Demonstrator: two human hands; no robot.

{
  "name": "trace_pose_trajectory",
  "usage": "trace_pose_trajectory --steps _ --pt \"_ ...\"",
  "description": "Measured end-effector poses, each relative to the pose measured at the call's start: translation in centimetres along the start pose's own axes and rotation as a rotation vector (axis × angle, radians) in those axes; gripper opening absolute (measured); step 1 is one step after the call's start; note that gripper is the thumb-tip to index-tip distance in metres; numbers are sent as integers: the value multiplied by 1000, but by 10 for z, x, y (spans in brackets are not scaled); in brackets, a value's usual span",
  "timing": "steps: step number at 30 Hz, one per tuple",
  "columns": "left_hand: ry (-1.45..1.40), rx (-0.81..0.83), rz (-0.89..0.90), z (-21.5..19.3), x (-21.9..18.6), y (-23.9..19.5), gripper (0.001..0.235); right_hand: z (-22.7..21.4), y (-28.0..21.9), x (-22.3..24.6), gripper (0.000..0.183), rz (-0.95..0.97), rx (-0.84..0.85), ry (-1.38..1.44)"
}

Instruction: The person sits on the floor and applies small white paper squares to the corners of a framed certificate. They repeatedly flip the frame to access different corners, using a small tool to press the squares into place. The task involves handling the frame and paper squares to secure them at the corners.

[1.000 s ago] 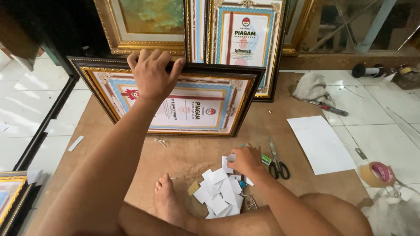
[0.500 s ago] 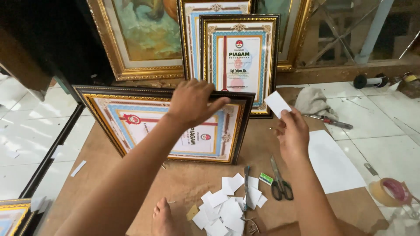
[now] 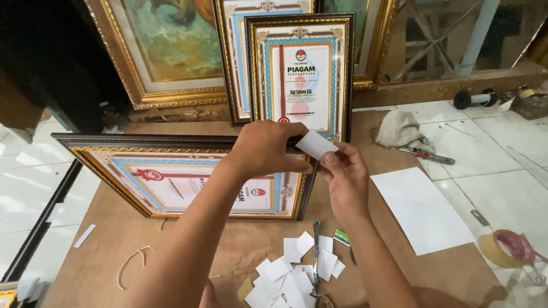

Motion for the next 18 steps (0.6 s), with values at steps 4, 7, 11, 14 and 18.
trace_pose_trajectory --steps 4,7,11,14,18 --pt "-25 -56 7 0 2 5 64 1 1 -7 33 -7 -19 -2" --pt "-22 -85 -4 2 3 4 59 2 -1 -9 28 3 -19 -2" --pt "6 -160 -21 2 0 2 49 6 -3 -9 28 16 -49 25" --pt "3 -190 -32 2 4 3 44 11 -8 -5 29 17 -76 8" --pt "-12 -209 -45 2 7 6 40 2 -9 -8 38 -53 -156 -81"
Point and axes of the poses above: each hand's wrist, its own y-axis towards the middle knuckle, its own z-axis out of the palm, x = y × z, the point moved 6 cm from there along y, towards the middle knuckle, and after that the axes turned 11 degrees about -y, right-handed, at the moved point
